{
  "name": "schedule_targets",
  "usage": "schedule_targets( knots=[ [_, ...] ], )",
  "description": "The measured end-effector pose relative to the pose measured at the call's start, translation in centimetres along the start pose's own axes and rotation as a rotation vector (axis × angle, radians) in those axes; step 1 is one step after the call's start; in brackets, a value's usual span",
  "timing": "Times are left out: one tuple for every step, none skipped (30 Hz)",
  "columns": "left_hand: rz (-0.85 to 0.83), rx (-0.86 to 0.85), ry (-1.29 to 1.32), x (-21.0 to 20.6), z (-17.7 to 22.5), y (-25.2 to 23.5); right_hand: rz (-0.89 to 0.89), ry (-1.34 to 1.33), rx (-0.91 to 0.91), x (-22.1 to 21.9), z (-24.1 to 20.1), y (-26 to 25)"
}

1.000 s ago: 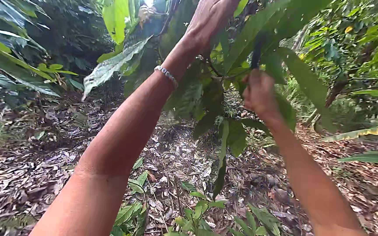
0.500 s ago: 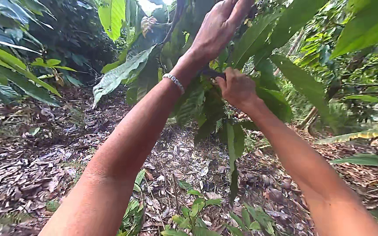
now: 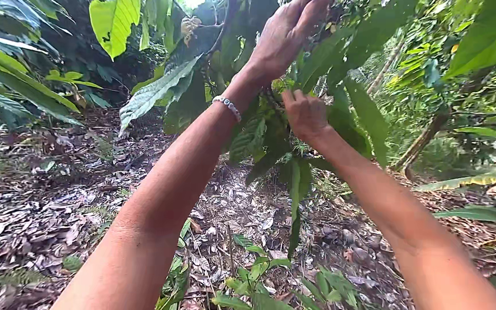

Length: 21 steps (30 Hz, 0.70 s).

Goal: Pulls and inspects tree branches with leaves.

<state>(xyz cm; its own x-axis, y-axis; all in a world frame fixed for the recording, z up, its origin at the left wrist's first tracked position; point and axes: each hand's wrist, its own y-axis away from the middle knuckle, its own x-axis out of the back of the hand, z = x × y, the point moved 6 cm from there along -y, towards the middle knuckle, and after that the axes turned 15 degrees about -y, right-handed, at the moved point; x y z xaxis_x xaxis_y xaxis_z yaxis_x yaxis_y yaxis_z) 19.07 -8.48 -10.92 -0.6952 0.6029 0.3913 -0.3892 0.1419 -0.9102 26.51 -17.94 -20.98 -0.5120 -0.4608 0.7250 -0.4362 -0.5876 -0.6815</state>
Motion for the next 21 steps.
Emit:
schedule_targets(
  knots=[
    [0.004, 0.008, 0.005, 0.2, 0.0, 0.0, -0.007, -0.009, -0.047, 0.0, 0.2, -0.4],
    [0.006, 0.013, 0.012, 0.3, 0.0, 0.0, -0.013, -0.013, -0.081, -0.2, 0.3, -0.7],
    [0.002, 0.015, 0.015, 0.3, -0.1, -0.1, -0.026, -0.015, -0.097, -0.5, 0.3, -0.8],
    [0.000, 0.012, 0.013, 0.2, -0.2, -0.2, -0.052, -0.001, -0.095, -0.8, 0.0, -0.8],
    [-0.002, 0.009, 0.009, 0.1, -0.4, -0.1, -0.101, 0.026, -0.080, -1.1, -0.4, -0.6],
    [-0.001, 0.003, 0.003, 0.2, -0.5, -0.1, -0.154, 0.045, -0.062, -1.3, -0.9, -0.4],
    [0.004, -0.003, -0.002, 0.3, -0.6, 0.1, -0.197, 0.051, -0.052, -1.4, -1.4, -0.2],
    [0.009, -0.008, -0.004, 0.4, -0.7, 0.2, -0.221, 0.053, -0.046, -1.3, -1.9, 0.0],
    [0.009, -0.007, -0.004, 0.4, -0.8, 0.3, -0.221, 0.058, -0.042, -1.1, -2.2, 0.1],
    [0.006, 0.000, -0.002, 0.5, -0.8, 0.3, -0.201, 0.061, -0.039, -0.9, -2.4, 0.0],
    [0.002, 0.010, 0.000, 0.5, -0.9, 0.3, -0.174, 0.059, -0.040, -0.7, -2.4, -0.2],
    [0.006, 0.016, 0.004, 0.6, -0.9, 0.4, -0.144, 0.049, -0.044, -0.5, -2.3, -0.5],
    [0.009, 0.015, 0.007, 0.6, -0.9, 0.3, -0.125, 0.037, -0.052, -0.1, -2.2, -0.9],
    [0.011, 0.014, 0.011, 0.7, -0.9, 0.3, -0.111, 0.037, -0.053, 0.4, -2.1, -1.3],
    [0.011, 0.013, 0.013, 0.7, -1.0, 0.4, -0.101, 0.041, -0.051, 0.8, -1.9, -1.6],
    [0.014, 0.013, 0.016, 0.7, -1.0, 0.4, -0.107, 0.046, -0.054, 1.2, -1.6, -1.9],
    [0.017, 0.018, 0.018, 0.7, -1.1, 0.4, -0.114, 0.057, -0.053, 1.3, -1.3, -2.2],
    [0.013, 0.026, 0.017, 0.6, -1.1, 0.5, -0.120, 0.070, -0.051, 1.3, -1.0, -2.4],
    [0.009, 0.035, 0.016, 0.5, -1.1, 0.6, -0.124, 0.079, -0.052, 1.2, -0.9, -2.5],
    [0.010, 0.037, 0.016, 0.5, -1.2, 0.6, -0.127, 0.085, -0.055, 1.0, -0.9, -2.6],
    [0.011, 0.037, 0.018, 0.4, -1.1, 0.7, -0.128, 0.085, -0.057, 0.7, -1.0, -2.5]
  ],
)
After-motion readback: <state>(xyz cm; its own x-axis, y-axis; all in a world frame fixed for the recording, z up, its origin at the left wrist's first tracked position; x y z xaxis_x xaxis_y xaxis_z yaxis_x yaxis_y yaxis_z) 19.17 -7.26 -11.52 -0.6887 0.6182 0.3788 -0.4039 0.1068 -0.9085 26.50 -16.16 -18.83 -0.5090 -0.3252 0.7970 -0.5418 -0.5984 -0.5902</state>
